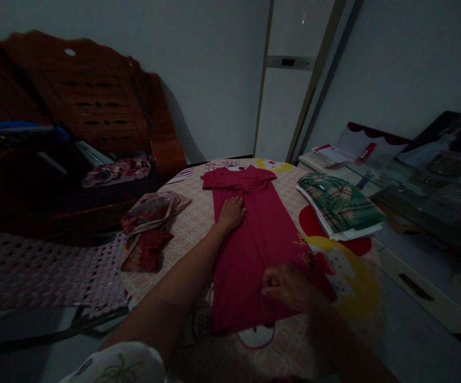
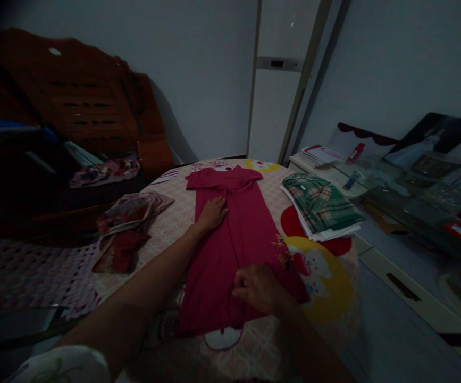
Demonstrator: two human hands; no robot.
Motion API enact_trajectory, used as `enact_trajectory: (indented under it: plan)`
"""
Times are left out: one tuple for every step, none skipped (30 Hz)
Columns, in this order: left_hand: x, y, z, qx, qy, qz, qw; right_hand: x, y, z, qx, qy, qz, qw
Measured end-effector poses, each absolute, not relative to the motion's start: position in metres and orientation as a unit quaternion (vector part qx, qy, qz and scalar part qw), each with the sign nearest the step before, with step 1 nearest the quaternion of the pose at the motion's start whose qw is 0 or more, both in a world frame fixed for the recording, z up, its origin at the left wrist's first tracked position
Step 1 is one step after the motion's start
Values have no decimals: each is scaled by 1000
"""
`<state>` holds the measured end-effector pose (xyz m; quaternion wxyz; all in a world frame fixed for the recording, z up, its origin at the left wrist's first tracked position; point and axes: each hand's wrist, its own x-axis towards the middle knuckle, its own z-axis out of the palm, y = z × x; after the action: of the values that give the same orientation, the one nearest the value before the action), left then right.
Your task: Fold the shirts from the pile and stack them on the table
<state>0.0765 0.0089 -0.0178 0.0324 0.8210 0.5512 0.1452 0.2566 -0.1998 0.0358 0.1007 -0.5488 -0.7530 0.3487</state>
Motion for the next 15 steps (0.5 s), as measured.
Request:
enact_trajectory:
  plan:
    - [77,9,-17,821,552,144,33,258,-200,37,-550,-751,350,105]
    - [77,9,-17,821,552,144,34,260,-201,38,-548,-753,349,103]
    - [77,9,-16,821,552,144,34,261,-202,38,-545,-758,345,95]
    - [77,9,-15,820,552,146,35,262,-203,37,-539,-767,339,82]
    - [77,9,-15,821,551,147,36,263,-205,36,-533,-776,331,68]
    - [76,8,-14,821,551,148,36,263,-207,35,-527,-784,323,56]
    - [76,8,-14,821,550,148,36,262,-208,33,-524,-791,312,49]
    - [76,8,-14,822,549,147,37,261,-210,31,-521,-797,303,46]
    - [76,7,-14,823,548,147,37,259,-211,30,-518,-801,296,46]
    - [76,7,-14,823,548,146,37,258,-212,28,-516,-803,293,47]
    - [76,7,-13,823,549,145,38,257,-213,28,-516,-804,292,48]
    - [76,7,-13,822,549,144,38,256,-213,28,-519,-801,294,49]
    - [76,6,-13,822,550,144,38,256,-214,29,-523,-796,301,48]
    - [76,6,-13,822,550,144,38,256,-214,30,-527,-788,315,49]
    - [76,6,-13,822,550,144,37,257,-214,32,-532,-777,332,52]
